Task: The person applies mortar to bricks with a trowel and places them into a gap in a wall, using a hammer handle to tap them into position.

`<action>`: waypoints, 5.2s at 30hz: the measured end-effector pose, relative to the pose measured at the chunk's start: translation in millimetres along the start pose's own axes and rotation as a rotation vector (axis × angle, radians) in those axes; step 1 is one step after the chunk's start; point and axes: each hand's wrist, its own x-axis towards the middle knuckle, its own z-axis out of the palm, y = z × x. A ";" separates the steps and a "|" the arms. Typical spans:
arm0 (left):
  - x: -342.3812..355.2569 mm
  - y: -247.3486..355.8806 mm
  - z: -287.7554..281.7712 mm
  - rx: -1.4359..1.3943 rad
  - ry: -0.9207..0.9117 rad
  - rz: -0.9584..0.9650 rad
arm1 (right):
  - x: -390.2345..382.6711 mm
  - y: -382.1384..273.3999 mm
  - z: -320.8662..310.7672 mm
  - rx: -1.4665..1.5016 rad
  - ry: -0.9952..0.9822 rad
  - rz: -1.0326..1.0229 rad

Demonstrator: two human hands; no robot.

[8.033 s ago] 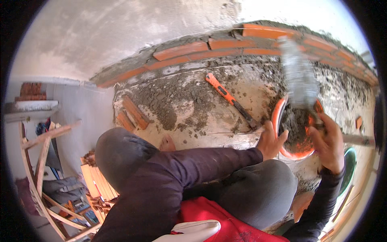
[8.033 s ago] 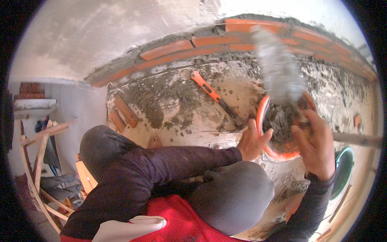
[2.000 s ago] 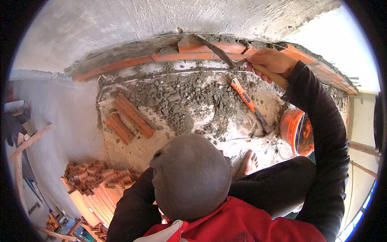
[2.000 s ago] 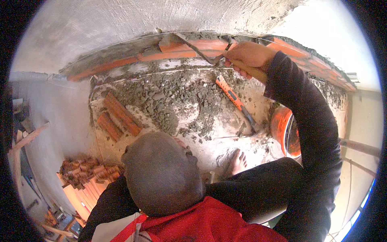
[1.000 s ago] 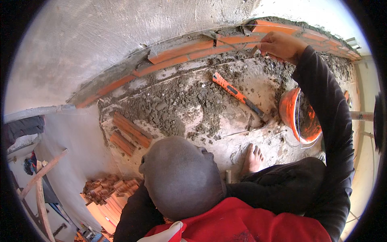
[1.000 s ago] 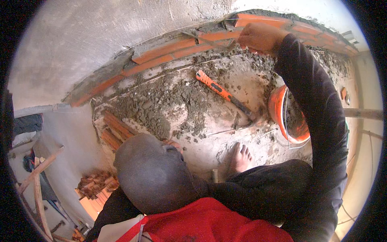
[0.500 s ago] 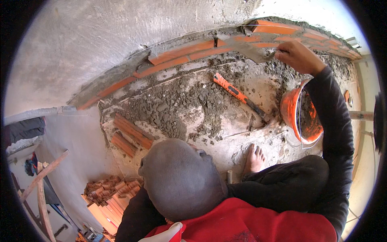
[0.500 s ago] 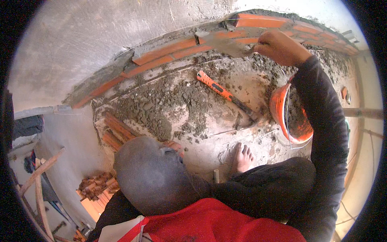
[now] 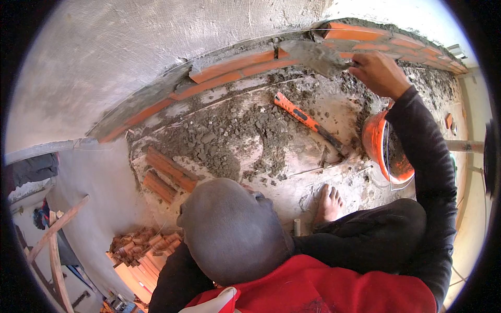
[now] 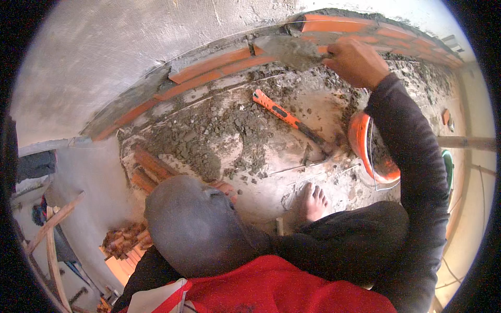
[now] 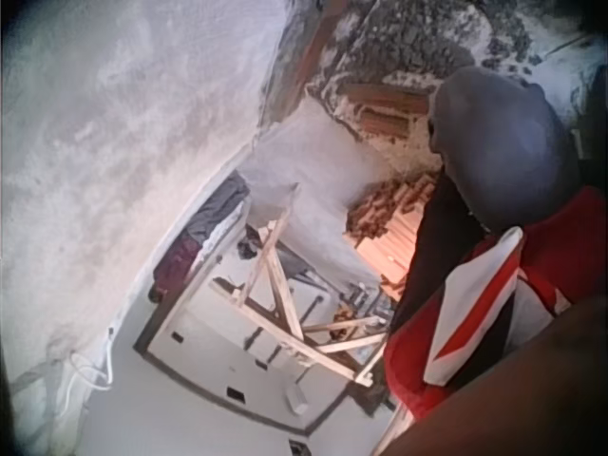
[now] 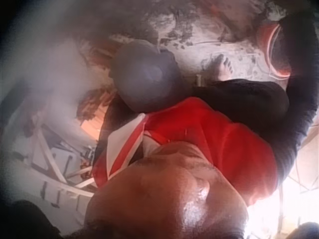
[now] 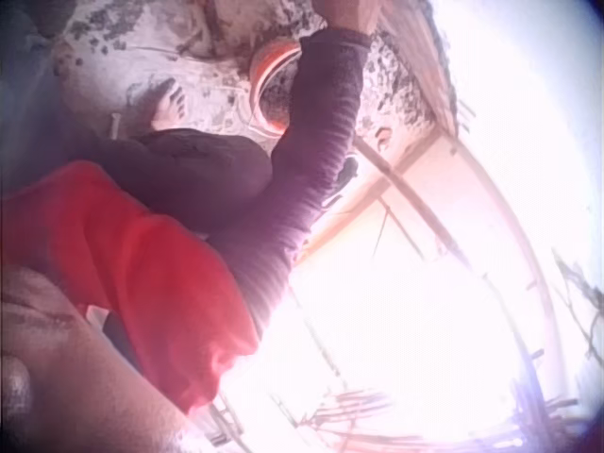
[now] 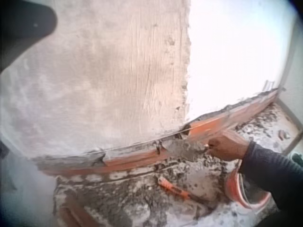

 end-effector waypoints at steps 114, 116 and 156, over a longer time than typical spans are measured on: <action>23.9 -15.2 18.9 0.089 -0.017 -0.128 | 87.6 52.2 51.7 0.060 -0.285 -0.399; 29.8 -11.2 14.5 0.053 -0.017 -0.142 | 96.8 52.9 55.9 0.100 -0.295 -0.305; 28.9 -9.7 17.0 0.045 0.048 -0.102 | 2.4 38.3 27.1 0.418 -0.240 -0.293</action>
